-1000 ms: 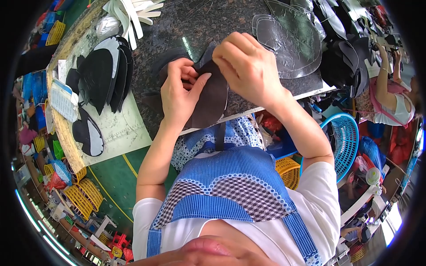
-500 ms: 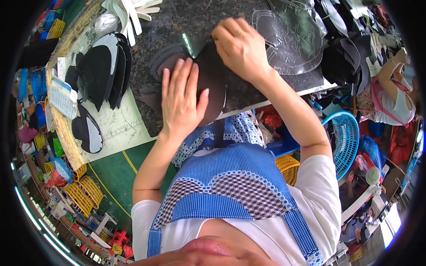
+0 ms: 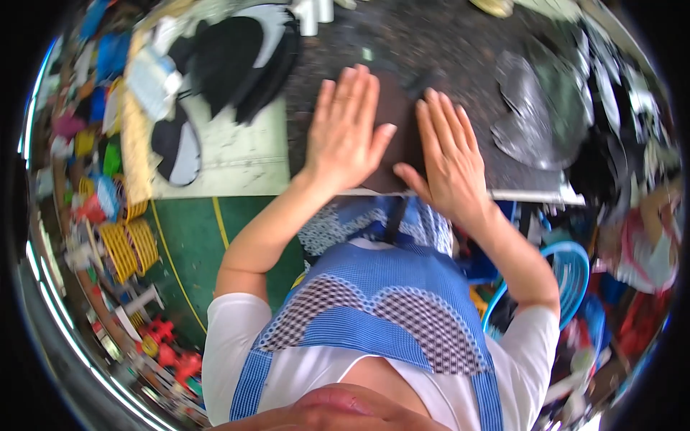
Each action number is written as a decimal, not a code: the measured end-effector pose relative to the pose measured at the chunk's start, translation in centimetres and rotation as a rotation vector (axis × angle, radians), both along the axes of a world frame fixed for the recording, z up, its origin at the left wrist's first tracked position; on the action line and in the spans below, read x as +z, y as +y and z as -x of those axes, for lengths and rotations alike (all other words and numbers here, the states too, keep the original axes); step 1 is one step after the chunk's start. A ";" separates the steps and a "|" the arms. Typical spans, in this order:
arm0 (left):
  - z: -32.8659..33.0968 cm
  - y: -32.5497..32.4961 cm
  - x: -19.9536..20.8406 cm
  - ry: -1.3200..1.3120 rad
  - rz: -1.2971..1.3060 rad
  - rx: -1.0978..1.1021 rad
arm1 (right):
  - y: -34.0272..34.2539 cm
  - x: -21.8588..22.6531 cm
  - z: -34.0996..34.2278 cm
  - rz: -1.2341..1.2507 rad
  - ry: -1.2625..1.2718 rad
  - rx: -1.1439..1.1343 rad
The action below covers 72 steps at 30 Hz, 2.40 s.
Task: Apply glue to shoe upper components at a factory workbench using a brush.
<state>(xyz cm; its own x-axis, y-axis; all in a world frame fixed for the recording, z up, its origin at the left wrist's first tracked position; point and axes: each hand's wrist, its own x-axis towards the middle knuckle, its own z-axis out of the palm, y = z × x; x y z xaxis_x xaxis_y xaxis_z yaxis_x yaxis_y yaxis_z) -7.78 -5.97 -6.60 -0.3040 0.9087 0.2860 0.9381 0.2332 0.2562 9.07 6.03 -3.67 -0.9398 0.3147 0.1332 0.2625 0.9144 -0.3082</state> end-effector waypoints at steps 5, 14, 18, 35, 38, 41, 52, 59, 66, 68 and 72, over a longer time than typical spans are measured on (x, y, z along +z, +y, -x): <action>2.1 -0.5 -0.4 -0.223 -0.262 -0.039 | -4.2 -0.4 -0.6 -0.017 -0.090 0.216; 20.0 -0.9 3.9 0.046 0.067 0.612 | -2.9 3.0 -1.7 0.467 0.327 0.104; 18.0 1.1 5.5 0.116 0.235 0.655 | -3.1 3.9 -1.2 0.579 0.316 0.079; 9.4 -8.4 5.8 0.161 -0.571 0.293 | -1.0 4.8 16.9 1.336 0.136 0.033; 14.0 -13.8 7.6 -0.305 -1.033 0.535 | 0.4 2.6 19.4 0.868 0.246 -0.023; 13.6 -15.8 12.0 -0.537 -1.356 0.578 | 3.8 -0.2 18.8 0.138 0.503 -0.077; -4.3 -8.1 3.1 -0.609 -0.653 0.000 | -2.3 4.5 2.4 1.593 0.260 -0.357; -1.8 -6.6 2.2 -0.284 -0.439 -0.209 | 1.3 3.6 -3.3 1.139 -0.110 -0.446; -1.8 -7.5 0.7 -0.029 -0.253 -0.111 | 11.3 1.9 -12.7 0.337 0.644 -0.819; -2.3 -7.3 0.4 -0.002 -0.314 -0.077 | 12.5 1.7 -13.4 0.080 0.564 -0.920; -2.4 -6.4 1.7 -0.008 -0.420 -0.163 | 14.0 0.1 -11.6 -0.280 0.100 -0.957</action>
